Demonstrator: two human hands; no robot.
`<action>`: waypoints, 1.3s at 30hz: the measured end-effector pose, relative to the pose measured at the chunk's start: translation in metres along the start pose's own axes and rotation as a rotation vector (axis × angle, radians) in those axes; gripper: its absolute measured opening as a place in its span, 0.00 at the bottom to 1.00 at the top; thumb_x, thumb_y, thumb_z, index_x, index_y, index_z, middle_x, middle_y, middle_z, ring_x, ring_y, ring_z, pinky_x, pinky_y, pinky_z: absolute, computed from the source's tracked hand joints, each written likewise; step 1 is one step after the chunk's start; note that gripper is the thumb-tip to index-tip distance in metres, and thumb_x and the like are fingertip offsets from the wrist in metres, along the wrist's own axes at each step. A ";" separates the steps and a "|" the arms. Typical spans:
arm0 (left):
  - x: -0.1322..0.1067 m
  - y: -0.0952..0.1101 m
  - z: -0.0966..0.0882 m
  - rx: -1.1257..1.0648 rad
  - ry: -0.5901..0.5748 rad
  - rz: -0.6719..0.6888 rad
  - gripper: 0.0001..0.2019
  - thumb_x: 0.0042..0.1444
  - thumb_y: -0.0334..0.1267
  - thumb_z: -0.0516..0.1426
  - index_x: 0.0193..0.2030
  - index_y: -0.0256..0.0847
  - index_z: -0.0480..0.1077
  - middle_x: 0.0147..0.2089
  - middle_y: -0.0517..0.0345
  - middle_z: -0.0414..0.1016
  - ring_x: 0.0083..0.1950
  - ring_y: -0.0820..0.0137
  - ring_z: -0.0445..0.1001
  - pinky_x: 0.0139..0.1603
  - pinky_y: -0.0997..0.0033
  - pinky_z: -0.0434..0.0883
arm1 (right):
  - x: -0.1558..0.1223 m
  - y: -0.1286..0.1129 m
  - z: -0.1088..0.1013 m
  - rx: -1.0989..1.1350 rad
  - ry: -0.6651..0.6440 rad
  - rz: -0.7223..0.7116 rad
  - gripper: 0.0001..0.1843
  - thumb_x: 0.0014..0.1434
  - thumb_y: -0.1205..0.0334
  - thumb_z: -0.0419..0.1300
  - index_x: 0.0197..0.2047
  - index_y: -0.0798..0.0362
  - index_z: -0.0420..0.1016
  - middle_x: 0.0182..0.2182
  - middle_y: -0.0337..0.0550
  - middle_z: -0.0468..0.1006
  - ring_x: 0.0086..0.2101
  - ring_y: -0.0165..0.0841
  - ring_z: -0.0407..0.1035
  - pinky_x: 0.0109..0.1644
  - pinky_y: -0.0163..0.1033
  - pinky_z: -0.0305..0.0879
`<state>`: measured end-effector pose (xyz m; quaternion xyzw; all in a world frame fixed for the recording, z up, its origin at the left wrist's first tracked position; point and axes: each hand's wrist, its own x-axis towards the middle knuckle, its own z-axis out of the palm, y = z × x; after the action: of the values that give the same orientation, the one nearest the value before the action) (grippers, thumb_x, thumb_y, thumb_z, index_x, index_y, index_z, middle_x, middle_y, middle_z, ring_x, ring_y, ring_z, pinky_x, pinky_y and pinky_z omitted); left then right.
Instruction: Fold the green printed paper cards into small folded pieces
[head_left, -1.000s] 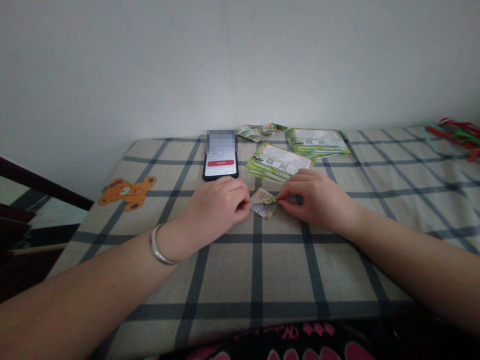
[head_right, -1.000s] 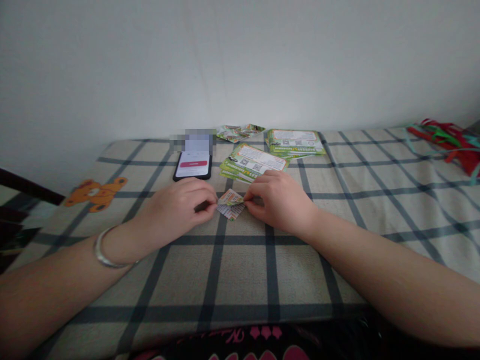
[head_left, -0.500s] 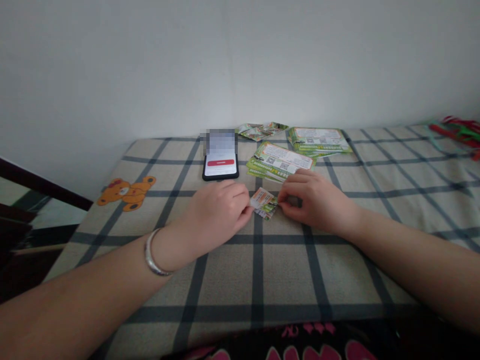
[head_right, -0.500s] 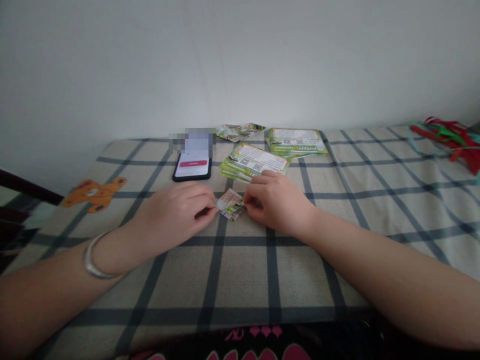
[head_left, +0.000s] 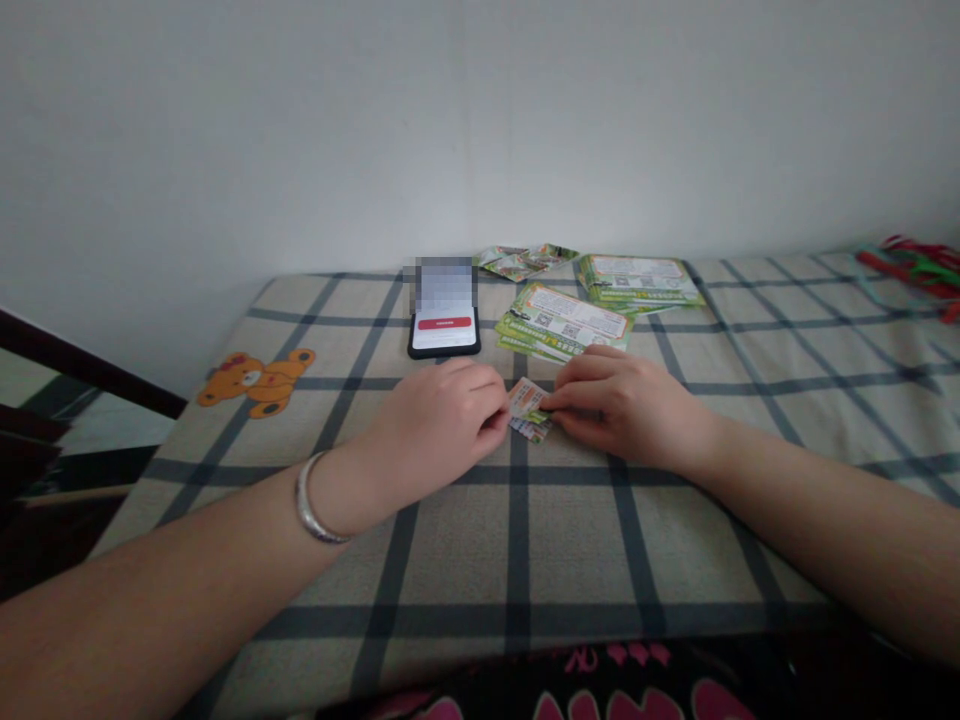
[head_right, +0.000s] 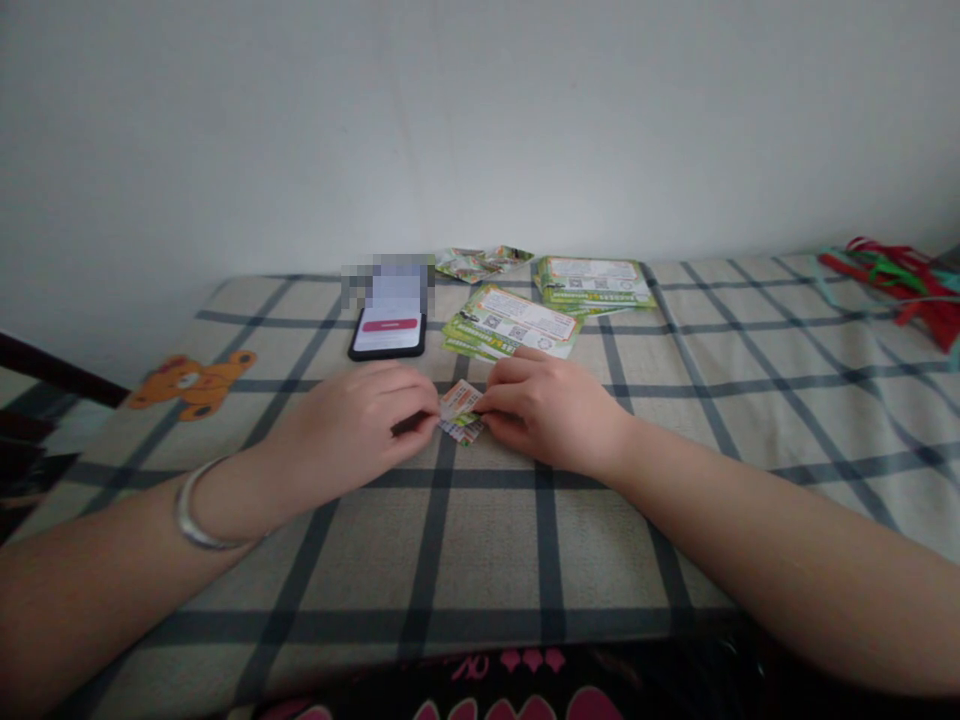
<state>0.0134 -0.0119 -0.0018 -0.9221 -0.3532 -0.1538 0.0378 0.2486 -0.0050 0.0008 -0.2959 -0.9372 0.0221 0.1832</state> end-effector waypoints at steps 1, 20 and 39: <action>0.000 -0.001 0.000 -0.010 0.001 0.013 0.09 0.60 0.34 0.54 0.33 0.36 0.74 0.36 0.53 0.76 0.40 0.66 0.73 0.42 0.65 0.71 | 0.000 0.000 0.001 0.013 0.005 -0.002 0.11 0.63 0.62 0.56 0.39 0.53 0.80 0.36 0.46 0.77 0.37 0.34 0.68 0.42 0.39 0.63; 0.003 0.000 -0.001 -0.079 0.025 0.012 0.08 0.59 0.34 0.55 0.30 0.37 0.73 0.33 0.55 0.75 0.38 0.67 0.73 0.42 0.63 0.70 | 0.004 -0.003 0.009 0.175 0.018 0.026 0.09 0.60 0.64 0.59 0.42 0.54 0.78 0.35 0.45 0.76 0.36 0.32 0.69 0.41 0.37 0.64; 0.004 0.002 -0.002 -0.094 -0.036 -0.049 0.11 0.62 0.39 0.55 0.32 0.39 0.74 0.35 0.56 0.74 0.39 0.66 0.71 0.42 0.62 0.66 | 0.005 -0.006 -0.002 0.233 -0.119 0.269 0.07 0.61 0.62 0.59 0.33 0.52 0.78 0.29 0.39 0.77 0.31 0.29 0.68 0.36 0.35 0.61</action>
<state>0.0170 -0.0116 0.0015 -0.9165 -0.3687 -0.1543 -0.0156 0.2426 -0.0074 0.0056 -0.3934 -0.8896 0.1721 0.1558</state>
